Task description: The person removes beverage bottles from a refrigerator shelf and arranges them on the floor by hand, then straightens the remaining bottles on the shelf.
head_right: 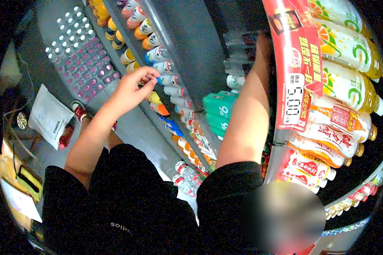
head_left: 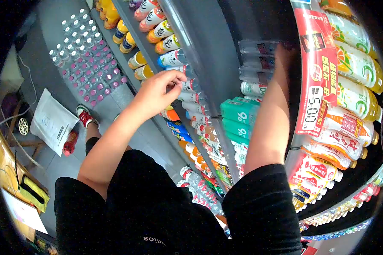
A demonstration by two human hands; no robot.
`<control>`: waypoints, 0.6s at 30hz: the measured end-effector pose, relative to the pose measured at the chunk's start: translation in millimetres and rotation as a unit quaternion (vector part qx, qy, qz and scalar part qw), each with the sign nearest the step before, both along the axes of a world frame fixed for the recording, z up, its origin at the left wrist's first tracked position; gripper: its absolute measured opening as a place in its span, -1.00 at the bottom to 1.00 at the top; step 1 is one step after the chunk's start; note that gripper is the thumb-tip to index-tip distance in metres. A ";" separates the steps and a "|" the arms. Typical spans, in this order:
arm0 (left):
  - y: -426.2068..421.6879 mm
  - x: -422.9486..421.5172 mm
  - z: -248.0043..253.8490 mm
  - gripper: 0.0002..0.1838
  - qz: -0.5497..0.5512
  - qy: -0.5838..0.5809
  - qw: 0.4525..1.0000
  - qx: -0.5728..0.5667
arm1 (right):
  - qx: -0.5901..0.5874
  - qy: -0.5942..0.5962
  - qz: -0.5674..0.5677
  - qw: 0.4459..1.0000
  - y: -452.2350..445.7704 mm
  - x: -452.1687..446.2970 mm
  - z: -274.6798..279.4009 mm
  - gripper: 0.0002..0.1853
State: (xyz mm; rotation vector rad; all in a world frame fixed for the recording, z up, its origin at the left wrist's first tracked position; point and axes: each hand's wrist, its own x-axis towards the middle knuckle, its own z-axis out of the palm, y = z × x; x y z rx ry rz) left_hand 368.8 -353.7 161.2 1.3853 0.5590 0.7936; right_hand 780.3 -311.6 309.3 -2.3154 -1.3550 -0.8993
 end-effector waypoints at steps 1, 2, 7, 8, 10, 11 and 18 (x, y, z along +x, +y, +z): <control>-1.6 -5.0 -1.3 -0.85 0.003 0.004 1.000 0.000 | -0.011 -0.058 0.014 0.998 0.4 28.3 -7.1 -0.35; -2.1 -10.7 -3.5 -0.84 -0.004 0.013 1.000 -0.009 | -0.019 -0.117 0.026 0.993 1.0 54.1 -13.6 -0.36; 2.0 -33.8 -17.1 -0.82 0.033 0.046 0.998 -0.012 | 0.049 -0.046 0.122 0.990 30.4 109.7 -5.7 -0.35; 3.2 -35.9 -20.4 -0.82 0.036 0.050 0.998 -0.014 | 0.070 -0.021 0.137 0.988 32.1 96.8 -2.5 -0.33; 6.8 -36.9 -18.6 -0.82 0.031 0.061 0.998 -0.009 | 0.073 -0.028 0.151 0.985 24.2 73.1 7.8 -0.26; 9.1 -35.6 -16.2 -0.83 0.027 0.068 0.997 -0.003 | 0.063 -0.035 0.154 0.985 21.0 70.0 8.6 -0.24; 36.7 15.0 23.0 -0.77 0.000 0.013 0.998 0.059 | -0.023 0.152 -0.083 0.985 -2.3 -117.8 11.8 -0.34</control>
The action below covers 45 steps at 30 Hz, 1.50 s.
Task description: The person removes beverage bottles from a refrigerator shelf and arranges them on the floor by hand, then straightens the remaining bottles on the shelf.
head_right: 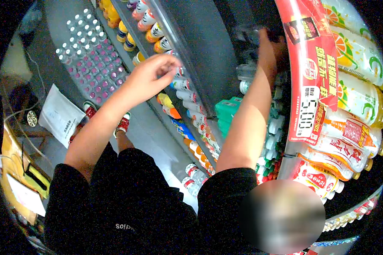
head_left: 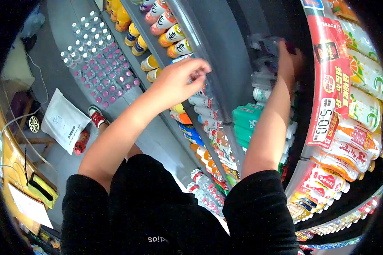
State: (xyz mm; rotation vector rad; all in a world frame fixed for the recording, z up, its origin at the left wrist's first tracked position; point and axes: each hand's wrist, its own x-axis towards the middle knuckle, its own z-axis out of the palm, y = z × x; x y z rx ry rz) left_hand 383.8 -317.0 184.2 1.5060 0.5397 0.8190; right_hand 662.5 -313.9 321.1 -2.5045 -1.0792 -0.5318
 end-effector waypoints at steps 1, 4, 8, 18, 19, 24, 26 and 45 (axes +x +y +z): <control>6.4 11.4 6.3 -0.74 -0.004 -0.012 0.999 0.040 | -0.013 -0.157 -0.090 0.983 -2.0 -5.7 -22.3 -0.39; 23.0 49.1 24.0 -0.64 0.031 0.000 0.991 0.133 | 0.019 -0.097 -0.048 0.994 -16.2 -70.3 -44.2 -0.42; 36.4 97.3 23.5 -0.45 0.066 0.087 0.959 0.260 | 0.058 -0.144 -0.012 0.988 -29.8 -92.9 -82.8 -0.55; 34.7 99.3 11.0 -0.56 0.082 0.088 0.910 0.398 | 0.138 0.200 0.117 0.963 -66.8 -104.3 -103.5 -0.70; 34.8 95.7 8.4 -0.56 0.060 0.111 0.906 0.403 | 0.132 0.127 0.129 0.975 -74.0 -96.3 -111.7 -0.72; 33.3 91.1 -1.2 -0.64 0.108 0.075 0.852 0.507 | 0.037 0.187 -0.035 0.981 -83.3 -82.7 -100.1 -0.65; 30.2 88.9 -4.4 -0.65 0.122 0.079 0.858 0.493 | -0.091 0.160 -0.068 0.981 -75.6 -92.9 -88.3 -0.47; 3.8 -44.9 6.8 -0.77 0.277 -0.098 0.935 -0.200 | 0.421 0.725 0.052 0.543 -104.3 -98.1 -78.6 -0.64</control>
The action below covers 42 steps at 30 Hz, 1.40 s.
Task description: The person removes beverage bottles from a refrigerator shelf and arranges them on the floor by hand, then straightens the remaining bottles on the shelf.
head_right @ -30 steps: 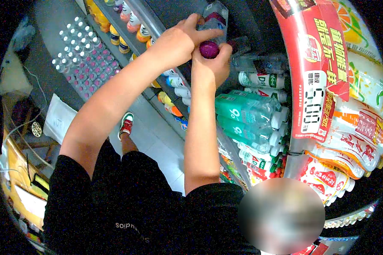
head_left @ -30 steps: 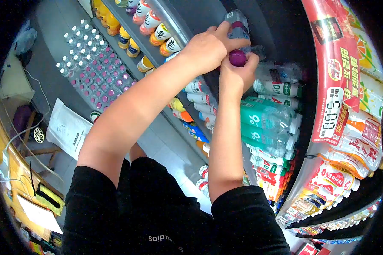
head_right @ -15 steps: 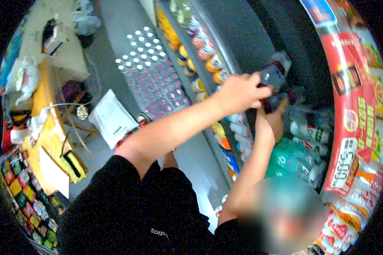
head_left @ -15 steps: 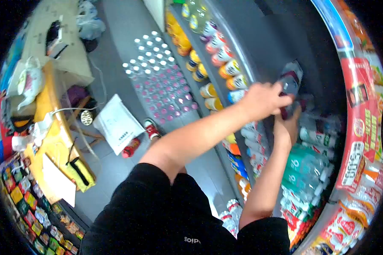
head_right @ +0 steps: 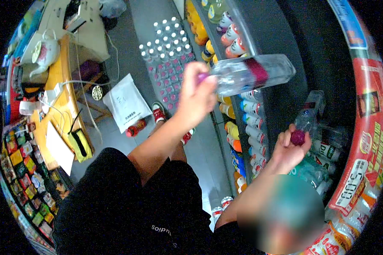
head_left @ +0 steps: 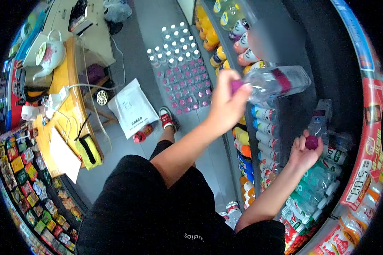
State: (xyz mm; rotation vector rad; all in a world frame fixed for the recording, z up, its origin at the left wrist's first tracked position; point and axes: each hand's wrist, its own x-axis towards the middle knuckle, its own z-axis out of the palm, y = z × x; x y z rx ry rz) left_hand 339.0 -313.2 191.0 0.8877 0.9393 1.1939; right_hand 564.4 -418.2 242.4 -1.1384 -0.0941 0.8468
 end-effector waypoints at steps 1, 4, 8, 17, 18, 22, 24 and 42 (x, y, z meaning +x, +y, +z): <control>-14.2 -22.2 1.6 -0.79 0.013 -0.048 0.999 -0.022 | 0.002 -0.003 -0.005 1.000 -4.6 -16.1 5.9 -0.61; -46.1 -88.1 -17.6 -0.83 0.059 -0.023 0.993 -0.095 | 0.012 -0.007 0.027 1.000 -30.7 -45.2 16.6 -0.56; -85.9 -157.1 -24.9 -0.88 0.017 0.096 0.985 -0.144 | 0.025 -0.020 0.159 0.987 -63.6 -65.5 20.5 -0.52; -137.4 -165.9 -132.1 -0.51 -0.153 0.479 0.849 -0.161 | -0.326 0.097 0.356 0.870 -67.7 -115.7 -101.2 -0.59; -142.0 -160.2 -152.9 -0.50 -0.154 0.479 0.848 -0.167 | -0.356 0.119 0.354 0.857 -73.0 -119.1 -135.7 -0.64; -154.2 -134.9 -221.9 -0.49 -0.156 0.498 0.831 -0.193 | -0.445 0.070 0.426 0.785 -64.2 -141.9 -231.9 -0.81; -154.6 -124.9 -261.1 -0.48 -0.170 0.492 0.826 -0.216 | -0.460 0.085 0.407 0.784 -61.5 -142.9 -286.4 -0.81; -78.4 -2.9 -522.0 -0.49 -0.311 0.500 0.795 -0.148 | -0.546 0.016 0.351 0.760 35.8 -86.5 -602.2 -0.75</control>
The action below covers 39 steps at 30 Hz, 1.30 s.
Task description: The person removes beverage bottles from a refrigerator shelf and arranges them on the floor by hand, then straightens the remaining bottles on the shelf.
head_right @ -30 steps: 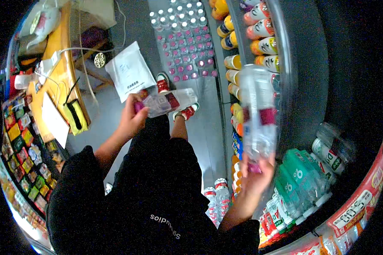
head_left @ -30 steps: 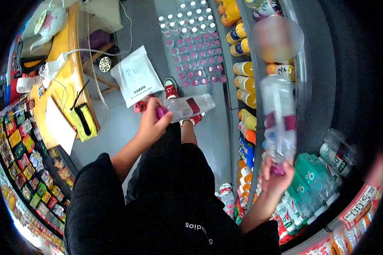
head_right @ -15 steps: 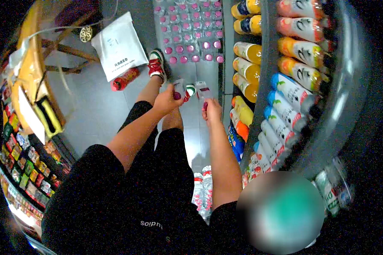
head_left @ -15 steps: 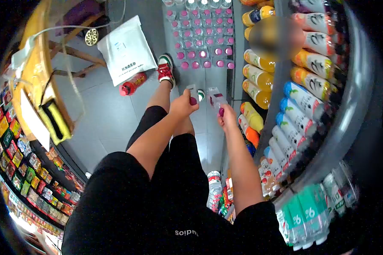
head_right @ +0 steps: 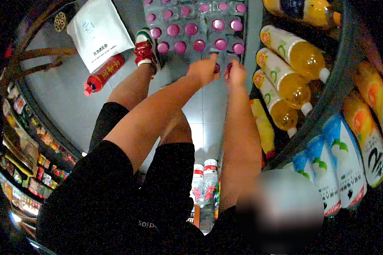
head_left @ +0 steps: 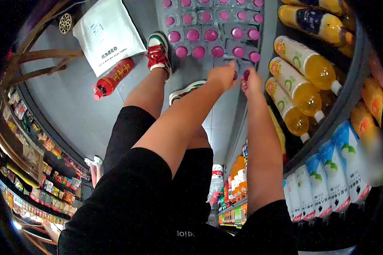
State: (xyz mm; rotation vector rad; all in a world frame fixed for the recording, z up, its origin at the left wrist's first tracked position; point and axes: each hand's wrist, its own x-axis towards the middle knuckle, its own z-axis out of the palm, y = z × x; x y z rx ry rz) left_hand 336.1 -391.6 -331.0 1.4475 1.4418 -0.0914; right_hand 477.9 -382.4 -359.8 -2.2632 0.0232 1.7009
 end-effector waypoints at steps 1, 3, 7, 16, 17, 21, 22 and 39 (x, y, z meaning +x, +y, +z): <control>0.7 4.0 -5.4 -0.50 -0.001 -0.002 1.000 -0.003 | 0.019 0.005 0.017 1.000 -1.2 2.6 -6.5 -0.76; 1.4 10.3 -13.8 -0.52 -0.006 0.008 1.000 0.002 | 0.014 0.001 0.001 1.000 2.5 2.3 -8.5 -0.77; 6.3 18.5 -21.8 -0.55 -0.002 -0.008 1.000 0.006 | 0.058 -0.005 -0.036 0.998 4.9 -0.4 -10.2 -0.77; -11.3 10.1 -1.7 -0.41 0.047 -0.076 0.996 0.016 | 0.106 0.005 -0.111 0.988 -6.3 -5.9 24.2 -0.77; -16.2 6.8 1.6 -0.41 0.046 -0.077 0.996 0.017 | 0.108 0.004 -0.112 0.988 -9.7 -6.9 29.4 -0.77; -47.3 -18.0 9.9 -0.46 0.040 -0.063 0.997 -0.013 | 0.088 0.005 -0.096 0.991 -42.8 -5.1 39.4 -0.82; -53.5 -27.0 12.6 -0.51 -0.010 -0.069 0.998 -0.001 | 0.077 0.030 -0.077 0.994 -47.6 -2.5 45.3 -0.84; 55.2 -63.8 279.9 -0.65 -0.017 -0.236 0.972 0.001 | 0.404 -0.114 0.275 0.865 23.6 -78.6 446.4 -0.83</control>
